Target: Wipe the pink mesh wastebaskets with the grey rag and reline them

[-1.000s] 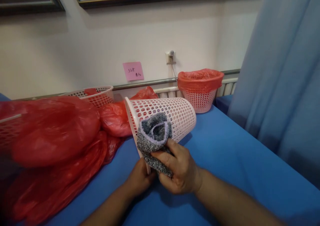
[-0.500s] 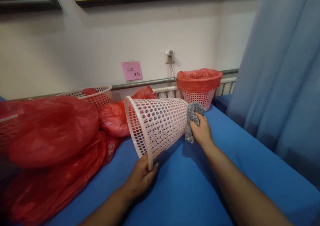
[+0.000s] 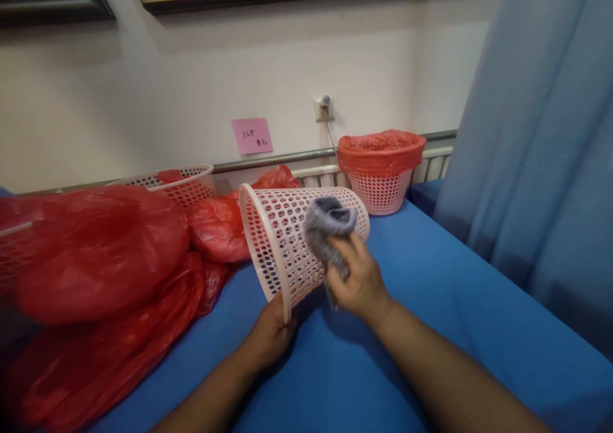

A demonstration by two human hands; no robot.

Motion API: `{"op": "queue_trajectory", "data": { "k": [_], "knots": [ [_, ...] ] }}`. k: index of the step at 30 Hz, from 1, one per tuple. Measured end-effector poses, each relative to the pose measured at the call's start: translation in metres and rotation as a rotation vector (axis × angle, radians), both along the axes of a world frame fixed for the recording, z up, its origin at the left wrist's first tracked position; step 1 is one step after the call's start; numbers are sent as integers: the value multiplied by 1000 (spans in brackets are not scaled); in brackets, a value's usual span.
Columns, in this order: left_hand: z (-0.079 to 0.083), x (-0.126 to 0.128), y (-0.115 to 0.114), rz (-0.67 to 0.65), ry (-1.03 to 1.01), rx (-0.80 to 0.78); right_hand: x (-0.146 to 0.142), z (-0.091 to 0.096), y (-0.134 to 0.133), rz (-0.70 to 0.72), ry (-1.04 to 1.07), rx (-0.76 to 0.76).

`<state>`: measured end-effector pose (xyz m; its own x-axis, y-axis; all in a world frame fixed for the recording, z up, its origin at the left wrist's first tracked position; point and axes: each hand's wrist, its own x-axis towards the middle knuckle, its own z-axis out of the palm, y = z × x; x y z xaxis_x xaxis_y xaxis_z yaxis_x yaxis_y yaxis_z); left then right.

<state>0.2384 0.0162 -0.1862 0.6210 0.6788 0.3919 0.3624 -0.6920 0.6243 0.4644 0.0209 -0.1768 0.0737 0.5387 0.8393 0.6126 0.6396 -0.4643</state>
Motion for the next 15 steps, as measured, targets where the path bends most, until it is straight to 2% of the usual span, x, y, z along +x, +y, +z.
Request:
{"op": "queue_trajectory", "data": {
  "k": [2,4,6,10,12,15],
  "knots": [
    [-1,-2,4,-5,-4,-2,24,-8,29,-209,157,-199],
    [-3,-4,8,-16,11,-13,43,-12,48,-337,282,-359],
    [-5,-6,12,-23,27,-21,48,-12,50,-357,309,-361],
    [-7,-8,15,-15,57,-34,13,1,12,-159,63,-79],
    [-4,-9,11,70,9,-2,-10,8,-13,-13,-68,1],
    [8,-12,0,245,-153,135,-33,12,-36,221,-207,21]
  ]
}}
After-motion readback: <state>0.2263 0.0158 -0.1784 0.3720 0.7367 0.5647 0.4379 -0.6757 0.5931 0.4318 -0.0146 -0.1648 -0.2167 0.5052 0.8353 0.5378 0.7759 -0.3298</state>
